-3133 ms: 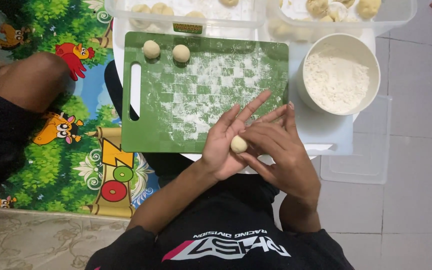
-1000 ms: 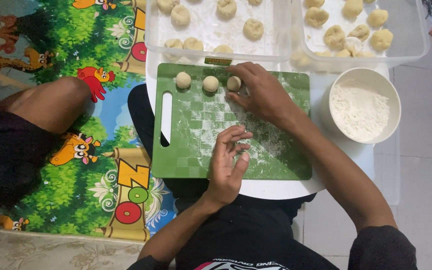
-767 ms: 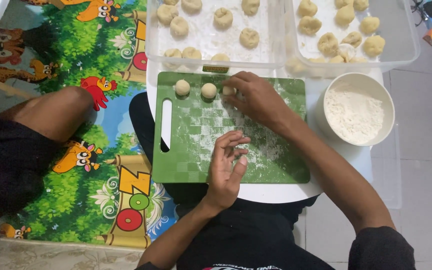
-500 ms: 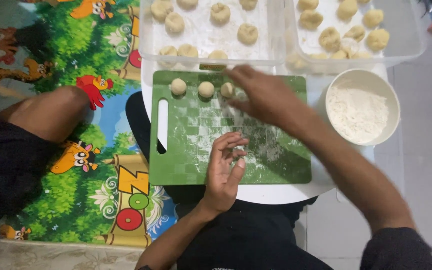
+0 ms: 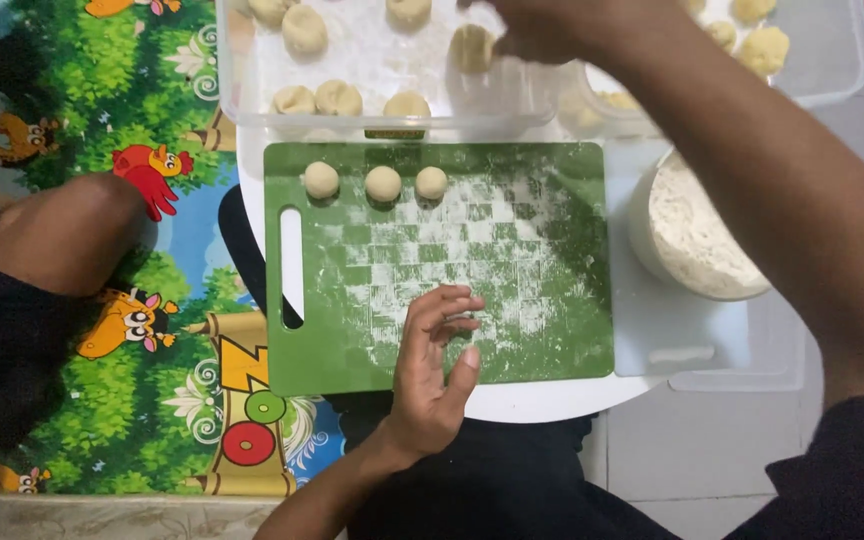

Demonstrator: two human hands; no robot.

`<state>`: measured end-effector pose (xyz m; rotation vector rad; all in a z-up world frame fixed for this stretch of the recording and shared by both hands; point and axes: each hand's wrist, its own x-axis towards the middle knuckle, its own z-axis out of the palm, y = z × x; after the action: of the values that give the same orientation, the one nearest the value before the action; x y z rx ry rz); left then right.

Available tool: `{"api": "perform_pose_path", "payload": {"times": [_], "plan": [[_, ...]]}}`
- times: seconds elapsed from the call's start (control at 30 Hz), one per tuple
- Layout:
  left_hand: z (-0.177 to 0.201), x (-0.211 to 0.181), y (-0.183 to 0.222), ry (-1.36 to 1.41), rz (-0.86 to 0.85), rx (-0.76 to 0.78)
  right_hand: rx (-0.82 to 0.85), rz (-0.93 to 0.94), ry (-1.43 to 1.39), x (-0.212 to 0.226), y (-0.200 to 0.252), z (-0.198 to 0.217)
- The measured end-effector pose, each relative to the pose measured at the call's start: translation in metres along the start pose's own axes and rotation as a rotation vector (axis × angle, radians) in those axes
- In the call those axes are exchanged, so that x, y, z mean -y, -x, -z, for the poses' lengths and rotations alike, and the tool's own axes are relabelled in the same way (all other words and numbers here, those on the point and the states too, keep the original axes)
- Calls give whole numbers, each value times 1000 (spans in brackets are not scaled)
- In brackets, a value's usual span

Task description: Rolling small portions of dough into spherical balls and placing them on a green cutting board.

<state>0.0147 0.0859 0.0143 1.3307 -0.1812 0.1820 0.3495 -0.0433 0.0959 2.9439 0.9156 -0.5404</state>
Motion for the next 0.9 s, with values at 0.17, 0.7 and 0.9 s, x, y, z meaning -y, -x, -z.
{"api": "perform_pose_path", "payload": {"times": [0.17,0.7,0.9], "plan": [[1,1,0,0,-9,-8,158,76,108,23,-22,-5],[-3,-10,-2,-88,48,-31,-336,229,-98,26,69,33],[-4,-10,-8,11,272,-34,-709,269,-406,66,201,-9]]}}
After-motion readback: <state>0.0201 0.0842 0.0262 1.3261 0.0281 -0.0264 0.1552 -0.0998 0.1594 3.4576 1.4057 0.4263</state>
